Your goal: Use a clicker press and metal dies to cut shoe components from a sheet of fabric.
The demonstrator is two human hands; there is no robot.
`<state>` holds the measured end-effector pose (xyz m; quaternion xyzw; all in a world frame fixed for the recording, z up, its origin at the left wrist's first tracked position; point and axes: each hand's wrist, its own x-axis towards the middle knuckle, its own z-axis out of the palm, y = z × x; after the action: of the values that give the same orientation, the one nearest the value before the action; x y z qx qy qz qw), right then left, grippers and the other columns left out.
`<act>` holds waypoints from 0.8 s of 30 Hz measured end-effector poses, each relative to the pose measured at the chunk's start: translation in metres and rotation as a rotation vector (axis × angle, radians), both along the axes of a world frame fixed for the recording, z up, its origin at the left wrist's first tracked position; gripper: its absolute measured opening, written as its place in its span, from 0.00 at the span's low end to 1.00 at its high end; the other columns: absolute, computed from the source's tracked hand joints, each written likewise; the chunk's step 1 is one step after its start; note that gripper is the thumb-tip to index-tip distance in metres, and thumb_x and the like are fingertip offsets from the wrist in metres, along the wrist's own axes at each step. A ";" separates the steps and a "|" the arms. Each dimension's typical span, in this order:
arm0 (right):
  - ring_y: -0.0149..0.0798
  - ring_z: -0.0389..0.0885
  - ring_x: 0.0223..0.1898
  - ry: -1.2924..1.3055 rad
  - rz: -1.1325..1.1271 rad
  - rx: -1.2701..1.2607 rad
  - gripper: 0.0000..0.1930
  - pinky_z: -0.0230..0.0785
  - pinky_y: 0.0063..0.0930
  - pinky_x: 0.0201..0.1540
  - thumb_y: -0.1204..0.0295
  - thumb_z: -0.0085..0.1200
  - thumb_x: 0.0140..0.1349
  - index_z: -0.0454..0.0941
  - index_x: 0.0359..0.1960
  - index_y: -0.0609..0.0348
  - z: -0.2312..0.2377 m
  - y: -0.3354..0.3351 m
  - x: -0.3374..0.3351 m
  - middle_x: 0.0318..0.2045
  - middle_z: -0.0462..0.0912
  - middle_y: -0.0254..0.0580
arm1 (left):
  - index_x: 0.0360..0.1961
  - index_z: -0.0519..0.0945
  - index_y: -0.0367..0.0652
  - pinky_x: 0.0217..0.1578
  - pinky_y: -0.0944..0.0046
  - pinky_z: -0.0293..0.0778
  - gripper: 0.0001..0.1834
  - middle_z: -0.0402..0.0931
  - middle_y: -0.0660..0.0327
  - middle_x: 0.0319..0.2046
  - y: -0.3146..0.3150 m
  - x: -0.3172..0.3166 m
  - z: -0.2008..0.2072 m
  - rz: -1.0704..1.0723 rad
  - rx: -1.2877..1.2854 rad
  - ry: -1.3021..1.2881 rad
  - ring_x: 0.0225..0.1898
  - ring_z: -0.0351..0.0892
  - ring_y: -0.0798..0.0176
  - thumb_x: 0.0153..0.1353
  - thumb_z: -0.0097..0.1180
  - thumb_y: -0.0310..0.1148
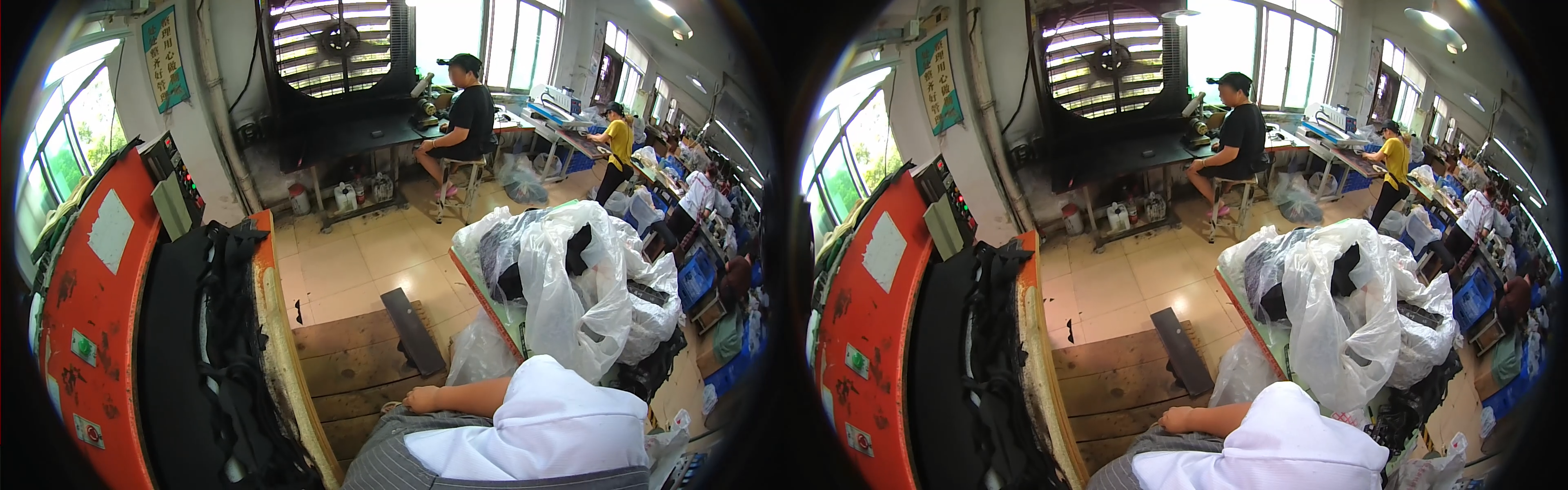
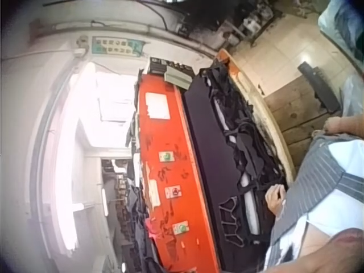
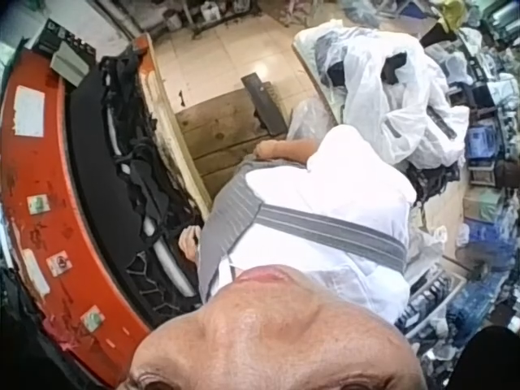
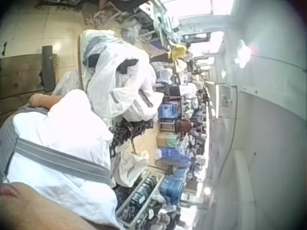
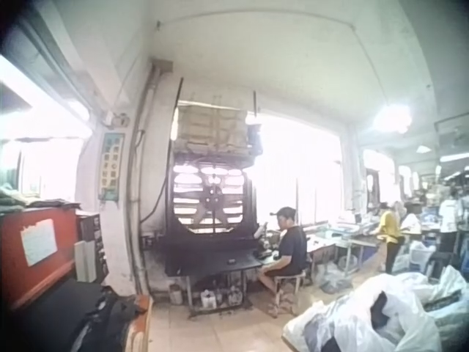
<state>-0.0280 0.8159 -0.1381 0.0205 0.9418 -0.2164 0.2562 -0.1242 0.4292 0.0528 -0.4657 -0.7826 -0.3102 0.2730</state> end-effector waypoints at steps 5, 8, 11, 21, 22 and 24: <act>0.53 0.80 0.45 -0.064 -0.062 -0.066 0.15 0.71 0.45 0.49 0.63 0.49 0.60 0.78 0.43 0.59 0.003 0.008 -0.017 0.41 0.82 0.54 | 0.31 0.82 0.34 0.38 0.56 0.74 0.07 0.79 0.51 0.30 0.013 -0.022 -0.023 0.024 -0.015 -0.056 0.34 0.78 0.51 0.58 0.61 0.28; 0.53 0.80 0.46 -0.097 0.012 -0.033 0.17 0.71 0.45 0.50 0.63 0.50 0.58 0.78 0.45 0.59 0.010 0.011 -0.034 0.43 0.82 0.54 | 0.33 0.82 0.35 0.40 0.55 0.72 0.08 0.79 0.51 0.31 0.015 -0.034 -0.035 0.037 -0.046 -0.099 0.36 0.78 0.51 0.57 0.61 0.30; 0.53 0.80 0.48 -0.115 0.038 -0.052 0.18 0.70 0.45 0.50 0.63 0.50 0.58 0.78 0.46 0.59 0.013 0.012 -0.049 0.43 0.82 0.53 | 0.34 0.83 0.36 0.42 0.54 0.71 0.09 0.78 0.51 0.32 0.024 -0.048 -0.053 0.051 -0.064 -0.146 0.37 0.77 0.51 0.56 0.61 0.31; 0.52 0.80 0.47 -0.129 0.119 -0.105 0.19 0.70 0.44 0.50 0.62 0.52 0.56 0.78 0.45 0.60 0.008 0.028 -0.067 0.43 0.82 0.53 | 0.39 0.83 0.39 0.49 0.50 0.67 0.15 0.78 0.52 0.36 0.039 -0.069 -0.104 0.165 -0.098 -0.316 0.42 0.75 0.51 0.52 0.62 0.35; 0.52 0.80 0.47 -0.139 0.156 -0.107 0.19 0.70 0.44 0.50 0.62 0.52 0.56 0.78 0.45 0.60 0.006 0.030 -0.070 0.43 0.82 0.53 | 0.40 0.84 0.40 0.50 0.49 0.67 0.15 0.78 0.52 0.36 0.034 -0.063 -0.108 0.206 -0.100 -0.341 0.42 0.75 0.51 0.52 0.63 0.36; 0.53 0.80 0.47 -0.152 0.141 -0.102 0.18 0.70 0.44 0.50 0.62 0.52 0.57 0.79 0.45 0.59 0.007 0.033 -0.072 0.43 0.82 0.54 | 0.41 0.84 0.40 0.51 0.49 0.66 0.17 0.77 0.52 0.37 0.010 -0.016 -0.102 0.380 -0.097 -0.407 0.43 0.74 0.51 0.51 0.63 0.37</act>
<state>-0.0999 0.8490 -0.1313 -0.0424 0.9065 -0.2435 0.3423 -0.1404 0.4392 -0.0491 -0.2512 -0.9084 -0.3029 0.1410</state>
